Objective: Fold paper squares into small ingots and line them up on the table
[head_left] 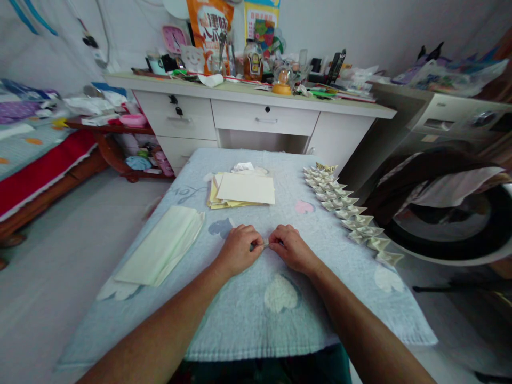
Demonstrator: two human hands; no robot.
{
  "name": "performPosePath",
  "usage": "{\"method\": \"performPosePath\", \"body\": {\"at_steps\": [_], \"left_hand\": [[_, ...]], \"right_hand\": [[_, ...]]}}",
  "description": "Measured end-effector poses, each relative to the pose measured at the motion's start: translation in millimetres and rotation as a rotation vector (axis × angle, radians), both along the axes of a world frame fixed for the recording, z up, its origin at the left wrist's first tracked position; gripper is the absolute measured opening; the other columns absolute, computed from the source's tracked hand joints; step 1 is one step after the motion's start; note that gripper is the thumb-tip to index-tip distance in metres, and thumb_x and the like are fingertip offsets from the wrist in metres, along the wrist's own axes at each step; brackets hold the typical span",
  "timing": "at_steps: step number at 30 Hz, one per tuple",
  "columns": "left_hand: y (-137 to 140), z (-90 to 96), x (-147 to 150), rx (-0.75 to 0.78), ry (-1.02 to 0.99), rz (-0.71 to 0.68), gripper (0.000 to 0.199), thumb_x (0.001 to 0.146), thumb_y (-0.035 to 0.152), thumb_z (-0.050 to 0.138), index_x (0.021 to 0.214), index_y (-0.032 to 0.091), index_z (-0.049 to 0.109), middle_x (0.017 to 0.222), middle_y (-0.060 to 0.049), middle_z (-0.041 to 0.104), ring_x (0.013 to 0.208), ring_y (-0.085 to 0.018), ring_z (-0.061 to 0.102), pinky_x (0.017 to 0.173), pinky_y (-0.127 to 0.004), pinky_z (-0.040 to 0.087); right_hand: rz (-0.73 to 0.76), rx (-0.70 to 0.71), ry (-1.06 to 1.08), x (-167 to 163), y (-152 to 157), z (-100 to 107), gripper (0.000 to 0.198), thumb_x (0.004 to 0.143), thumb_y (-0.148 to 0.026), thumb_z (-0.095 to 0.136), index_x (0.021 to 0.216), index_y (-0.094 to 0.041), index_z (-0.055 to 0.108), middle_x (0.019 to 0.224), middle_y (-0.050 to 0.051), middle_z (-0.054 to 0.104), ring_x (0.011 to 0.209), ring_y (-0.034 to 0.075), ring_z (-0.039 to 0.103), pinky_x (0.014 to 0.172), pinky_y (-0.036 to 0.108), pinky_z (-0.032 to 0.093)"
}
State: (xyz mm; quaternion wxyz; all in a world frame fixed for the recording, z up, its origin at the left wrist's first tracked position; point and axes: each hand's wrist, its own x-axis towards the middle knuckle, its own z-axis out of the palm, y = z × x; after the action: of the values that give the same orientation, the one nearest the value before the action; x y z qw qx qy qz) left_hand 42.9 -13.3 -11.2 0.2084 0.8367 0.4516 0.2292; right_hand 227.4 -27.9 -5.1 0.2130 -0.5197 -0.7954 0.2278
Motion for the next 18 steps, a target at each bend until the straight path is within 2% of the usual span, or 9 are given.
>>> {"method": "performPosePath", "body": {"at_steps": [4, 8, 12, 15, 18], "left_hand": [[0, 0.1, 4, -0.014, -0.038, -0.005, 0.003, 0.074, 0.021, 0.066, 0.077, 0.02, 0.066, 0.075, 0.0, 0.062, 0.078, -0.017, 0.054, 0.073, -0.029, 0.039], [1, 3.5, 8, -0.061, -0.064, -0.046, 0.01, 0.079, 0.022, 0.063, 0.07, 0.019, 0.066, 0.068, 0.0, 0.062, 0.073, -0.016, 0.054, 0.07, -0.028, 0.038], [1, 5.5, 8, -0.082, -0.084, -0.041, 0.01, 0.08, 0.02, 0.062, 0.071, 0.019, 0.067, 0.069, 0.0, 0.063, 0.074, -0.015, 0.055, 0.069, -0.027, 0.039], [1, 5.3, 7, -0.087, -0.089, -0.05, 0.008, 0.078, 0.019, 0.064, 0.071, 0.019, 0.067, 0.069, 0.0, 0.063, 0.073, -0.015, 0.055, 0.069, -0.026, 0.039], [1, 4.7, 6, -0.092, -0.089, -0.063, 0.008, 0.077, 0.018, 0.064, 0.07, 0.019, 0.067, 0.068, 0.0, 0.063, 0.073, -0.015, 0.056, 0.069, -0.026, 0.039]], "right_hand": [[0.01, -0.01, -0.025, -1, 0, 3, 0.01, 0.084, -0.011, 0.06, 0.078, -0.018, 0.064, 0.08, 0.001, 0.06, 0.082, 0.016, 0.048, 0.077, 0.029, 0.032], [0.02, -0.012, -0.015, 3, 0, 4, 0.01, 0.085, -0.012, 0.058, 0.08, -0.018, 0.065, 0.081, 0.001, 0.06, 0.082, 0.016, 0.049, 0.077, 0.03, 0.032], [0.073, -0.008, 0.062, 11, 2, 2, 0.014, 0.079, -0.005, 0.057, 0.082, -0.018, 0.062, 0.082, 0.001, 0.06, 0.082, 0.015, 0.05, 0.077, 0.028, 0.035], [0.033, 0.013, 0.056, 14, 2, 1, 0.019, 0.074, -0.001, 0.056, 0.081, -0.017, 0.06, 0.081, 0.001, 0.058, 0.08, 0.015, 0.05, 0.075, 0.027, 0.036], [0.01, 0.034, 0.024, 12, 0, 0, 0.013, 0.074, -0.005, 0.059, 0.078, -0.017, 0.059, 0.079, 0.001, 0.057, 0.08, 0.015, 0.049, 0.074, 0.027, 0.035]]}}
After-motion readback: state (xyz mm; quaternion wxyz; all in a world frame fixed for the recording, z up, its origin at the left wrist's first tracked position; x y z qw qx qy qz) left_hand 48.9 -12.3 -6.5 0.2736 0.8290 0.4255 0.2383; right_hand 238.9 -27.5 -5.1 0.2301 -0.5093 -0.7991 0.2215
